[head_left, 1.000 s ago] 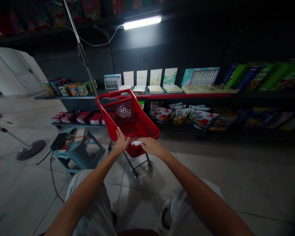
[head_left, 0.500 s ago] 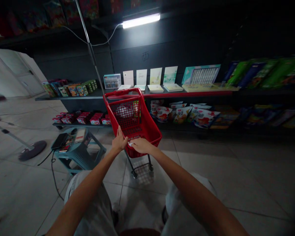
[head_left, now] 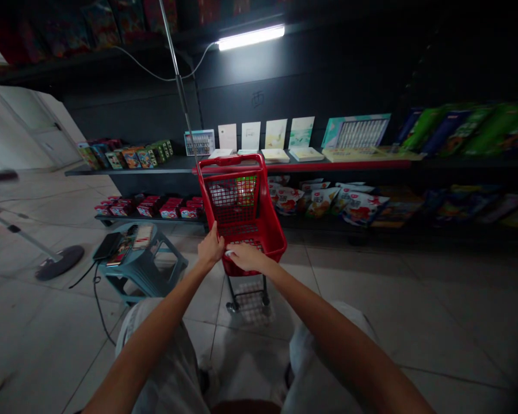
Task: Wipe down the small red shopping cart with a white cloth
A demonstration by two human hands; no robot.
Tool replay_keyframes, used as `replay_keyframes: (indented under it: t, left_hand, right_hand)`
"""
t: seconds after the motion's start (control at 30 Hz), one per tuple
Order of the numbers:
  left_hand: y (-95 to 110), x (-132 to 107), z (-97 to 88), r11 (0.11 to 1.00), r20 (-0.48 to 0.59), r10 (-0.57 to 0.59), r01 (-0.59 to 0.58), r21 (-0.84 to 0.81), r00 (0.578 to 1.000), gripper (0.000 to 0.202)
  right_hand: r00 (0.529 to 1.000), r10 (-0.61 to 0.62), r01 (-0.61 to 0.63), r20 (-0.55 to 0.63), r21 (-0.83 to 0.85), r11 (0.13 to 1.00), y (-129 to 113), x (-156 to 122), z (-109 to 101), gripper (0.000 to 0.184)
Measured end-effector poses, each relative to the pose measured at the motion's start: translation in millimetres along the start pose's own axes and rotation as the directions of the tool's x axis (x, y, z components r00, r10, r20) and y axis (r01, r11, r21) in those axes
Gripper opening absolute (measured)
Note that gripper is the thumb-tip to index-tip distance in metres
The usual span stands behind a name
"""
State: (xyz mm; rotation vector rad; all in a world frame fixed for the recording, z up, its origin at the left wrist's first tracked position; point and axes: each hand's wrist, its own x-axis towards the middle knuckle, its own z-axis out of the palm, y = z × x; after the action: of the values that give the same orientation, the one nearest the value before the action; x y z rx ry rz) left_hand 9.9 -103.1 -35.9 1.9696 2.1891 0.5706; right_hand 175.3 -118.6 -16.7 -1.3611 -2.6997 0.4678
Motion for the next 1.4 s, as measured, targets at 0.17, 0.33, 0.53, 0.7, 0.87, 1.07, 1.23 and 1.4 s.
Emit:
replay_keyframes:
  t: [0.17,0.33,0.53,0.7,0.87,1.07,1.23,1.4]
  left_hand:
    - [-1,3,0.6,1.0,-0.052,0.018,-0.019,-0.016,0.998,0.061]
    - [12,8,1.0,1.0,-0.025,-0.013,0.013,-0.011,1.0,0.063]
    - [11,12,0.8,0.999,-0.027,-0.015,0.013,-0.05,1.0,0.061]
    - [8,15,0.4,0.998,-0.026,-0.021,0.019,-0.06,0.999,0.06]
    - [17,16,0.7,0.998,-0.026,-0.042,0.041,-0.053,0.999,0.061]
    - [16,15,-1.3,0.996,-0.03,-0.056,0.053,-0.073,0.998,0.062]
    - [10,13,-2.4,0.995,-0.043,-0.031,0.027,-0.093,0.999,0.059]
    - [20,13,0.2,0.998,-0.014,-0.042,0.041,-0.057,0.999,0.063]
  right_hand:
    - [0.979,0.183,-0.178,0.088,-0.058,0.982,52,-21,-18,0.038]
    - [0.97,0.194,-0.199,0.148,0.024,0.98,64,-17,-25,0.036]
    - [0.999,0.037,-0.035,-0.022,0.08,0.996,24,-2,-5,0.041]
    - [0.981,0.18,-0.177,0.067,-0.045,0.983,63,-34,-18,0.041]
    - [0.987,0.152,-0.151,0.06,-0.016,0.988,60,-29,-17,0.043]
    - [0.984,-0.107,0.128,-0.143,0.147,0.981,16,-2,7,0.051]
    - [0.996,0.082,-0.083,0.024,0.061,0.995,47,-27,-9,0.042]
    - [0.992,0.118,-0.125,0.052,0.175,0.977,59,-26,-22,0.039]
